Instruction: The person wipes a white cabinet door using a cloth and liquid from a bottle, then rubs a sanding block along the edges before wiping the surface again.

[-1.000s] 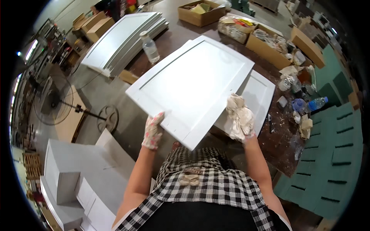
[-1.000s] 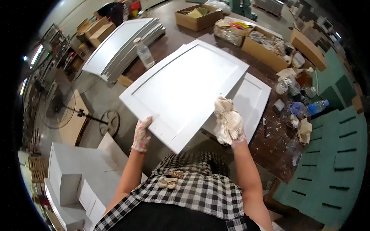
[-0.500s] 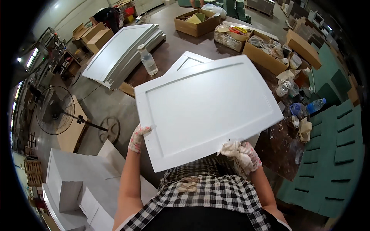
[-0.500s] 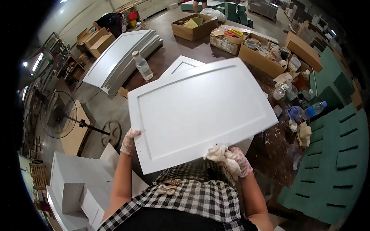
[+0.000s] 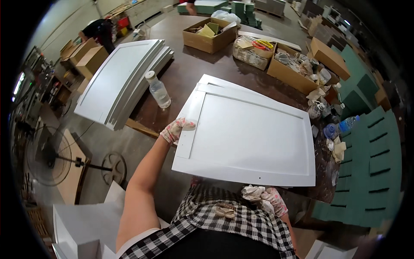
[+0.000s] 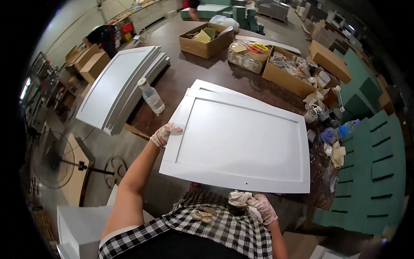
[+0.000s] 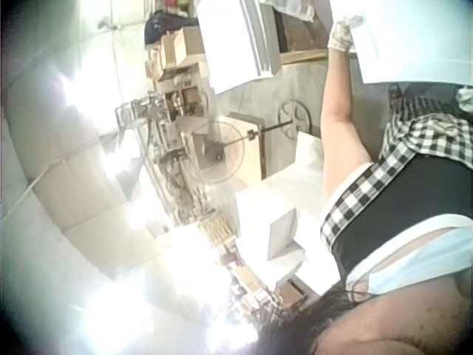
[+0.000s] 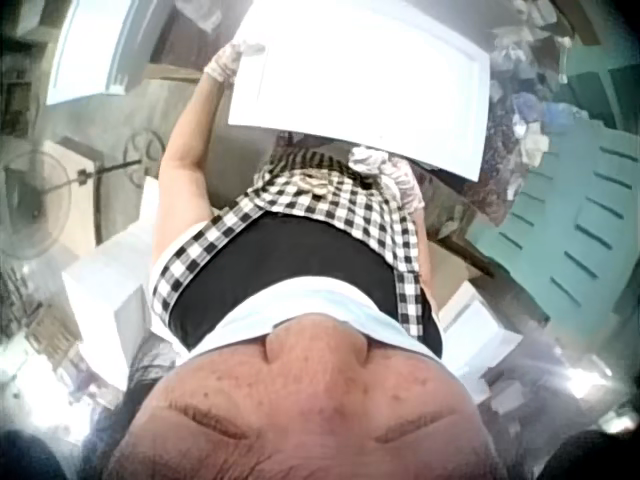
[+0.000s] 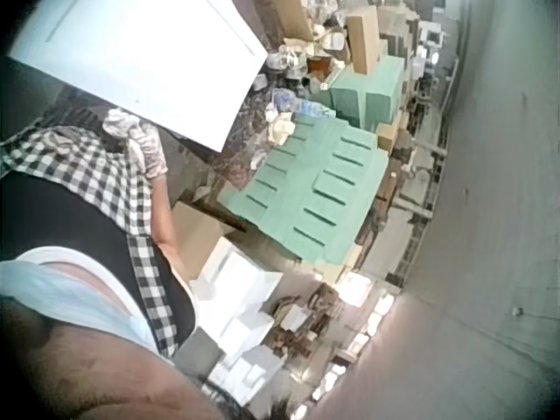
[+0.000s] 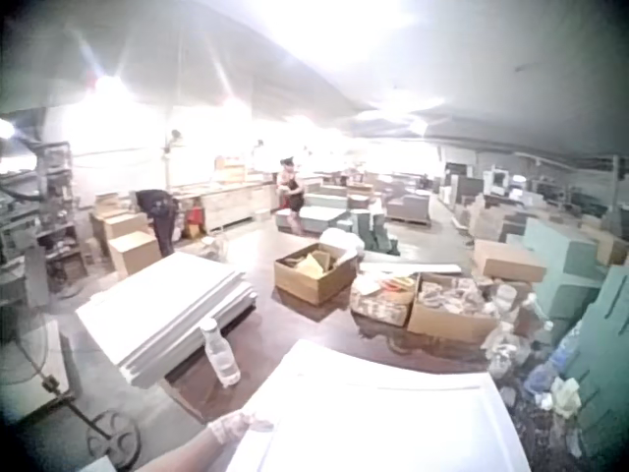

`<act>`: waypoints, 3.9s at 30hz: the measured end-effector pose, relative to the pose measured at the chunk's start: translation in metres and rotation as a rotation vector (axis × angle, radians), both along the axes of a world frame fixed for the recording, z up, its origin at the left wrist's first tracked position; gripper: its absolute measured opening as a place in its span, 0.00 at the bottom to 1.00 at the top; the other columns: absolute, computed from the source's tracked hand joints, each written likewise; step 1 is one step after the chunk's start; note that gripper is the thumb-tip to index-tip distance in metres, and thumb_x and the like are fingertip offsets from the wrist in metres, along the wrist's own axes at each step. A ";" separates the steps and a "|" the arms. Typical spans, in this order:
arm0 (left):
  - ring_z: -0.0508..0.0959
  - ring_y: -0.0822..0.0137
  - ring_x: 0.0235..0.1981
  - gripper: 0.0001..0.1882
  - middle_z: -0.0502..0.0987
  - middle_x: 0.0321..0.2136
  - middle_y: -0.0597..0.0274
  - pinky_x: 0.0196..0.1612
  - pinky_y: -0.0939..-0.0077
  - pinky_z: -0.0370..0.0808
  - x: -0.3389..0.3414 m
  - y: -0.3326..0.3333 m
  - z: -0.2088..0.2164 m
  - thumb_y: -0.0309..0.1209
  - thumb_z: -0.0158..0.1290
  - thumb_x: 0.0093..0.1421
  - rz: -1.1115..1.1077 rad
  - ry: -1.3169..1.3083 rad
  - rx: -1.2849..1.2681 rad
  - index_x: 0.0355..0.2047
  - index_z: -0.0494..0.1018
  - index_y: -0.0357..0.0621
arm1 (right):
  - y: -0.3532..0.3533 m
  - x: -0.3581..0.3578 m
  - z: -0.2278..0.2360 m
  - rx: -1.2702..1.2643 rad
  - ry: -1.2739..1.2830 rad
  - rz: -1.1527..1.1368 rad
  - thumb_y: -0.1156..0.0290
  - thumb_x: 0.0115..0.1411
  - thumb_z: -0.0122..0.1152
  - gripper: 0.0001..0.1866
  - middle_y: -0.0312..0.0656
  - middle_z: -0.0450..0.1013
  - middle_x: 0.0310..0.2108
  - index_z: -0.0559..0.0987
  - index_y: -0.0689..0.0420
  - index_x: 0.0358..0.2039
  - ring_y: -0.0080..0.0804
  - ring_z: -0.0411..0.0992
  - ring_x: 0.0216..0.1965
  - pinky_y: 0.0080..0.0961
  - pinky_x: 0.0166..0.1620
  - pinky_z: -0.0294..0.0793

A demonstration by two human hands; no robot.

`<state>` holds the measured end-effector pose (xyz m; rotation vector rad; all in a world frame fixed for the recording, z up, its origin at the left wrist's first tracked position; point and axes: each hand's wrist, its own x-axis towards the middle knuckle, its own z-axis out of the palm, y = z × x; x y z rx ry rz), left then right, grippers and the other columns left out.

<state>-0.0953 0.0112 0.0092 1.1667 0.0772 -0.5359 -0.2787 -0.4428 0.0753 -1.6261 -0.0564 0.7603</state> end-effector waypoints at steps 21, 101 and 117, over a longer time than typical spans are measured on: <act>0.64 0.56 0.60 0.36 0.55 0.63 0.50 0.58 0.63 0.69 -0.024 -0.092 0.112 0.29 0.54 0.59 -0.292 -0.619 0.091 0.65 0.50 0.43 | 0.128 0.110 0.056 -0.173 -0.385 -0.102 0.72 0.61 0.55 0.20 0.46 0.74 0.44 0.70 0.64 0.54 0.32 0.73 0.45 0.25 0.49 0.71; 0.61 0.59 0.62 0.47 0.57 0.61 0.55 0.63 0.64 0.59 0.029 0.074 0.006 0.21 0.59 0.53 0.726 -0.459 0.497 0.67 0.42 0.44 | 0.140 0.215 -0.025 -0.964 -1.037 0.010 0.66 0.58 0.56 0.17 0.38 0.74 0.40 0.78 0.55 0.48 0.34 0.71 0.44 0.37 0.55 0.66; 0.74 0.55 0.45 0.35 0.73 0.44 0.56 0.49 0.65 0.72 0.050 0.062 0.098 0.36 0.69 0.40 0.239 -0.764 1.008 0.49 0.69 0.42 | 0.248 0.274 0.068 0.075 -0.425 -0.559 0.72 0.60 0.57 0.09 0.37 0.75 0.38 0.78 0.61 0.40 0.23 0.72 0.39 0.21 0.42 0.73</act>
